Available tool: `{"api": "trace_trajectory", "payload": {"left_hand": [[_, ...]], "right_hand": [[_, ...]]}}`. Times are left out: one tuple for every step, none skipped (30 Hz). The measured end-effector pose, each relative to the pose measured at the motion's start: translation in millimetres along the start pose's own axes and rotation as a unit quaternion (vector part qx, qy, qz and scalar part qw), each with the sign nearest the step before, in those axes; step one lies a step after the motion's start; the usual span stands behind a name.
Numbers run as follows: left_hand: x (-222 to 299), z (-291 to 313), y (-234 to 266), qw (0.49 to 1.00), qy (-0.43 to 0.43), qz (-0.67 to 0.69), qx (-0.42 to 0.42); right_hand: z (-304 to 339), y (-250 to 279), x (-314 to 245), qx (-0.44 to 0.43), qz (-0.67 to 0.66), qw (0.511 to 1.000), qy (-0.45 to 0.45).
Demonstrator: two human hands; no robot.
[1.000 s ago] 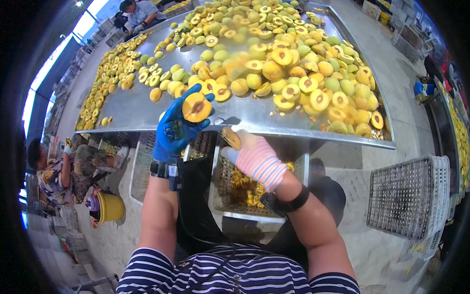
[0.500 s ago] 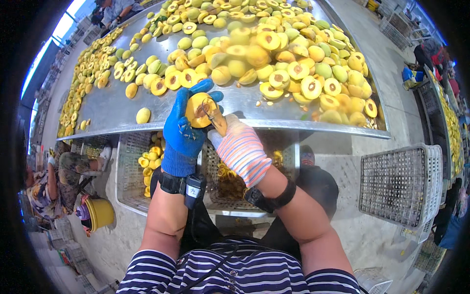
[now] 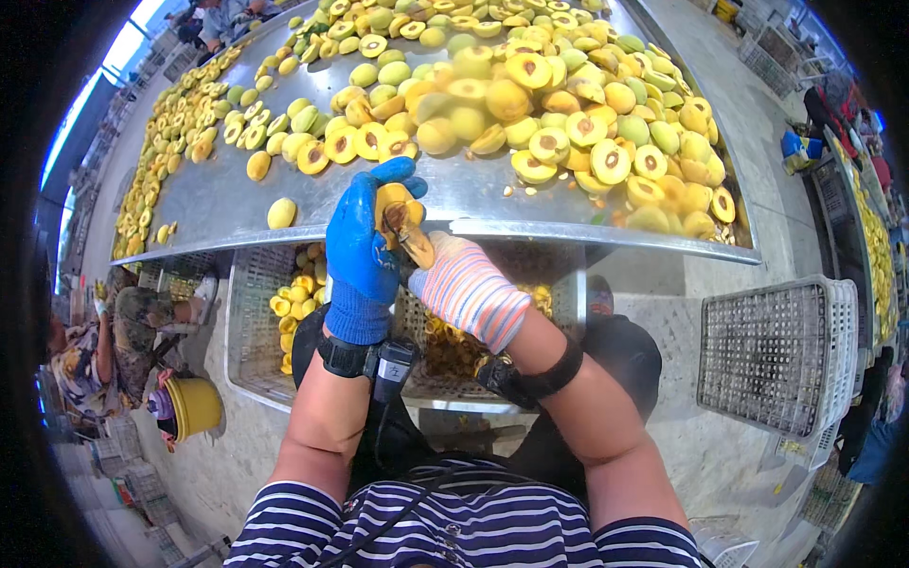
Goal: The person pits peaches by hand using a pitter tool, removing the core from each fruit half and placing the cores into a central bin.
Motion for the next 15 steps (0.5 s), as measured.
{"api": "trace_trajectory", "payload": {"left_hand": [[3, -2, 0, 1.0, 0.001, 0.0, -0.001], [5, -4, -3, 1.0, 0.016, 0.016, -0.015], [4, -7, -5, 0.998, 0.031, 0.034, -0.03], [5, -10, -2, 0.999, 0.03, 0.031, -0.028], [-6, -10, -1, 0.988, 0.102, 0.112, -0.031], [-16, -9, -4, 0.965, 0.172, 0.193, -0.035], [-17, -9, -6, 0.965, 0.173, 0.194, -0.036], [-16, -10, -8, 0.966, 0.169, 0.19, -0.039], [-14, -10, -11, 0.968, 0.164, 0.185, -0.042], [-14, -10, -12, 0.968, 0.166, 0.185, -0.043], [-14, -10, -12, 0.974, 0.169, 0.148, -0.037], [-14, -10, -12, 0.978, 0.172, 0.11, -0.032], [-12, -11, -10, 0.978, 0.172, 0.11, -0.032], [-11, -12, -11, 0.979, 0.182, 0.081, -0.055], [-12, -12, -12, 0.977, 0.19, 0.052, -0.078]], "right_hand": [[1, 1, -6, 0.0, -0.001, 1.0, -0.001], [3, 1, -11, -0.007, -0.081, 0.997, -0.013], [5, 3, -18, -0.013, -0.16, 0.987, -0.024], [7, 10, -34, -0.016, -0.161, 0.986, -0.022], [16, 8, -37, -0.071, -0.198, 0.971, -0.116], [27, 0, -33, -0.125, -0.232, 0.942, -0.209], [29, 3, -31, -0.123, -0.232, 0.942, -0.21], [33, 1, -33, -0.143, -0.273, 0.928, -0.209], [36, -1, -36, -0.162, -0.313, 0.913, -0.206], [36, -2, -35, -0.16, -0.314, 0.912, -0.208], [35, -1, -34, -0.144, -0.302, 0.919, -0.208], [35, 0, -32, -0.127, -0.289, 0.926, -0.208], [35, 0, -32, -0.127, -0.29, 0.926, -0.208], [37, -3, -34, -0.141, -0.301, 0.92, -0.206], [39, -6, -36, -0.155, -0.313, 0.914, -0.205]]}}
Point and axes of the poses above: each hand's wrist, its own z-axis away from the middle knuckle, its own y-axis out of the back of the hand, x = y × z, the point moved 9 cm from there along -z, towards the middle knuckle, and after that the axes turned 4 degrees about x, right-handed, at the moved point
